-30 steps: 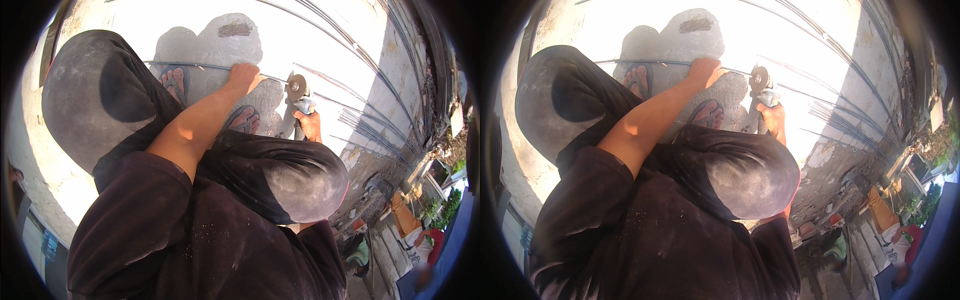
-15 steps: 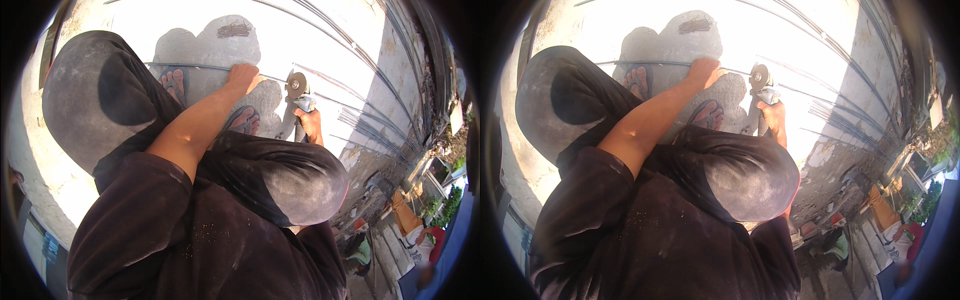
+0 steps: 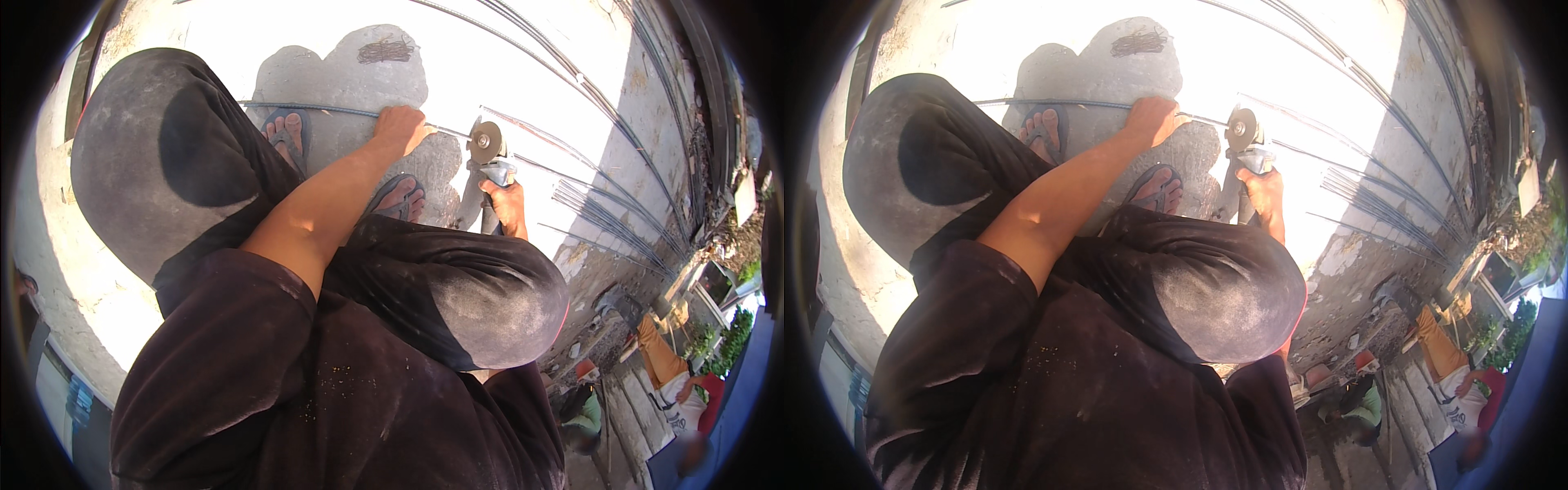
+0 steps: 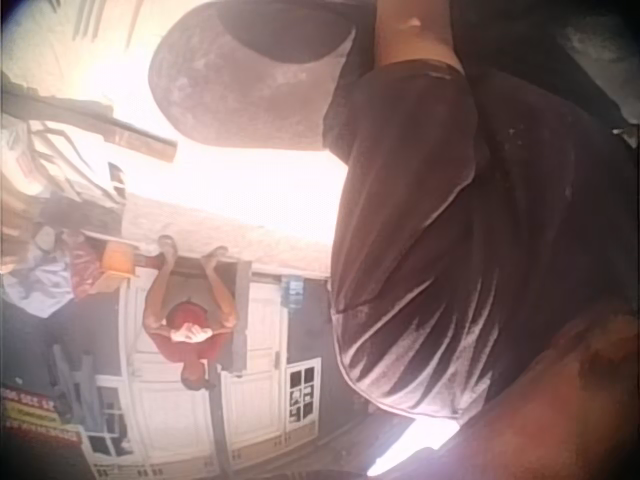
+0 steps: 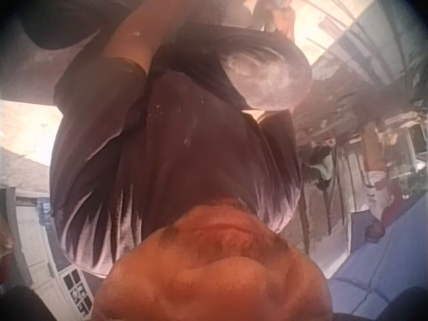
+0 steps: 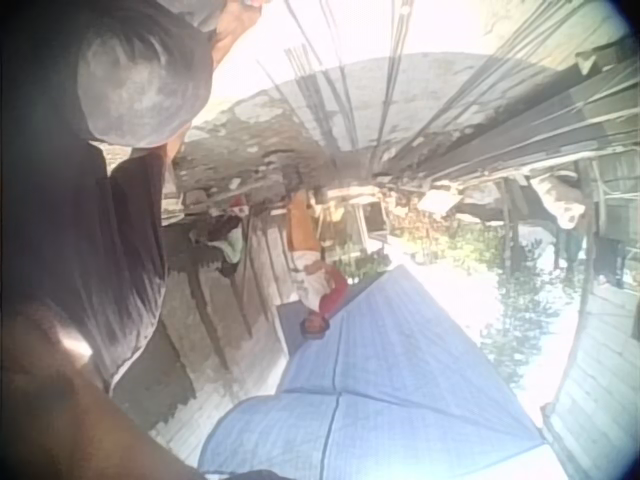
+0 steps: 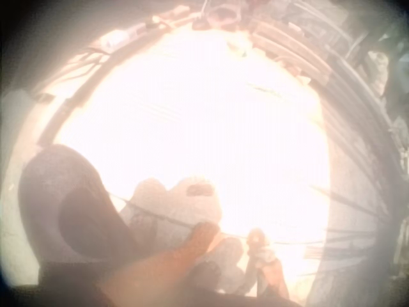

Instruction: The person sits on a concrete floor and uses an angle grinder to cut multiple long metal rods into shorter segments. They hold each rod steady with one hand while operating the grinder with the other, creating sparks as the metal is severed. The cut pieces are placed on the ground nearby.

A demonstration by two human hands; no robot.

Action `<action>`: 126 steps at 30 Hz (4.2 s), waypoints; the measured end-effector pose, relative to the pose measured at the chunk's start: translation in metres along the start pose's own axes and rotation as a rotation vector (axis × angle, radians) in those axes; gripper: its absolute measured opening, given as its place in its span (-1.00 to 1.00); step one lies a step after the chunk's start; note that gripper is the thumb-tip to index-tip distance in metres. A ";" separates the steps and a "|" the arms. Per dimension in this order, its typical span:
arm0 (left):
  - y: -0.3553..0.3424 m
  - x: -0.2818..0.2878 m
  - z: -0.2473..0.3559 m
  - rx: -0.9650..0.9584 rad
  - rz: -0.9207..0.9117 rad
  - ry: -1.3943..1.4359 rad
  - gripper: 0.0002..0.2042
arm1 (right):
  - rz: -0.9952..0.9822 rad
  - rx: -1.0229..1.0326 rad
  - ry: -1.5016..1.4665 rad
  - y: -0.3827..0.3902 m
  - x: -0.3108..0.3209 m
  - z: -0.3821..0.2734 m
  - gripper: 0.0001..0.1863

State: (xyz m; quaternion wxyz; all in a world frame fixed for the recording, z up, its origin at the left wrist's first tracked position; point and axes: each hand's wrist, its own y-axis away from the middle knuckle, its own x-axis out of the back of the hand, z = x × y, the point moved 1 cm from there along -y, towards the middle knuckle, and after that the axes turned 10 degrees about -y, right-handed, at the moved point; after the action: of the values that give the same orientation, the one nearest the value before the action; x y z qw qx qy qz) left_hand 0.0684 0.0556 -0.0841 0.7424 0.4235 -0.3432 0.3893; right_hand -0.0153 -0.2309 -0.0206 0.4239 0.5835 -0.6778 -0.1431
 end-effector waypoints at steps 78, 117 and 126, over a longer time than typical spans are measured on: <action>0.191 0.242 -0.203 0.362 -0.555 -0.131 -0.40 | 0.567 -0.312 -0.865 0.344 0.167 -0.058 -0.70; 0.103 0.407 0.662 0.381 -0.451 0.335 -0.51 | 0.531 -0.343 -0.675 0.451 0.798 -0.035 -0.41; 0.042 0.350 0.676 0.504 -0.590 0.330 -0.32 | 0.378 -0.434 -0.586 0.370 0.888 -0.002 -0.26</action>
State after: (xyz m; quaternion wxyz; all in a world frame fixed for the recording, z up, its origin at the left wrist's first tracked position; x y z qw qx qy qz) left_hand 0.0720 -0.4355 0.4990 0.7402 0.6041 0.0221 0.2944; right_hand -0.2264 -0.9377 0.5976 0.3450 0.2803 -0.8191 -0.3626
